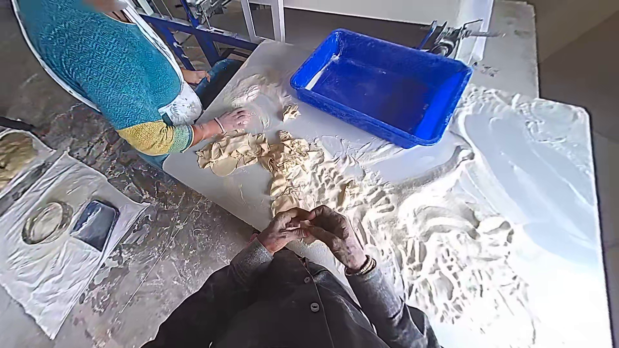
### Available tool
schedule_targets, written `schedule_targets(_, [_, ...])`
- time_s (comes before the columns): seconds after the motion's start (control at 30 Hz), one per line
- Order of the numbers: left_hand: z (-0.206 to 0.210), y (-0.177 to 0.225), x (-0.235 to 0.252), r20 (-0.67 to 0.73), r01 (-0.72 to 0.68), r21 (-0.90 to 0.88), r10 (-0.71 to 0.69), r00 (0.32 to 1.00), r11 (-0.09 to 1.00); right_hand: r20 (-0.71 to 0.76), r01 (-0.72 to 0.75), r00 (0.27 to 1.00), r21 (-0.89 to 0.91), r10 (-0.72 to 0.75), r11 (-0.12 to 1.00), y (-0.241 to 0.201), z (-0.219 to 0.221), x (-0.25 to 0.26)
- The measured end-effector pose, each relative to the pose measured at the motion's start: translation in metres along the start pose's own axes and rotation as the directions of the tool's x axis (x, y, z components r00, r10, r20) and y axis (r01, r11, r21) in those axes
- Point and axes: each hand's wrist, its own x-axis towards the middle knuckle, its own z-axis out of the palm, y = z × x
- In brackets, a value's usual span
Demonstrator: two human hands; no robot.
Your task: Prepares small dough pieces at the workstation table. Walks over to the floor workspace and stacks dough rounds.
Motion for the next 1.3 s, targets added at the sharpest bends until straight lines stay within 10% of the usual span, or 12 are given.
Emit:
schedule_targets(0.1, [-0.025, 0.006, 0.006, 0.064, 0.05, 0.13, -0.059, 0.996, 0.99, -0.027, -0.006, 1.0, -0.171, 0.002, 0.985, -0.001, 0.005, 0.015])
schedule_targets(0.2, [-0.058, 0.032, 0.016, -0.221, 0.003, 0.206, 0.043, 0.974, 0.979, -0.087, -0.03, 0.996, -0.336, 0.0, 0.941, -0.002, 0.002, 0.043])
schedule_targets(0.3, [-0.097, 0.068, 0.03, -0.673, -0.032, 0.058, 0.062, 0.737, 0.998, -0.259, -0.151, 0.966, -0.495, 0.02, 0.855, -0.008, -0.008, 0.083])
schedule_targets(0.4, [-0.142, 0.078, 0.033, -0.767, -0.056, 0.033, 0.061, 0.638, 0.998, -0.394, -0.352, 0.912, -0.606, 0.116, 0.713, -0.013, -0.015, 0.13])
schedule_targets(0.6, [-0.17, 0.056, 0.012, -0.646, 0.079, -0.094, -0.122, 0.754, 0.992, -0.418, -0.529, 0.844, -0.752, 0.335, 0.395, 0.0, 0.006, 0.191])
schedule_targets(0.73, [-0.178, 0.039, 0.011, -0.53, 0.155, -0.177, -0.227, 0.817, 0.972, -0.484, -0.548, 0.829, -0.598, 0.28, 0.585, -0.004, -0.001, 0.203])
schedule_targets(0.9, [-0.183, 0.042, 0.027, -0.307, 0.161, -0.048, -0.168, 0.937, 0.986, -0.465, -0.229, 0.878, -0.205, 0.111, 0.952, -0.045, 0.015, 0.192])
schedule_targets(1.3, [-0.161, 0.097, 0.091, -0.134, -0.266, -0.008, 0.263, 0.956, 0.964, -0.301, 0.085, 0.949, -0.037, -0.092, 0.996, -0.071, 0.081, 0.185])
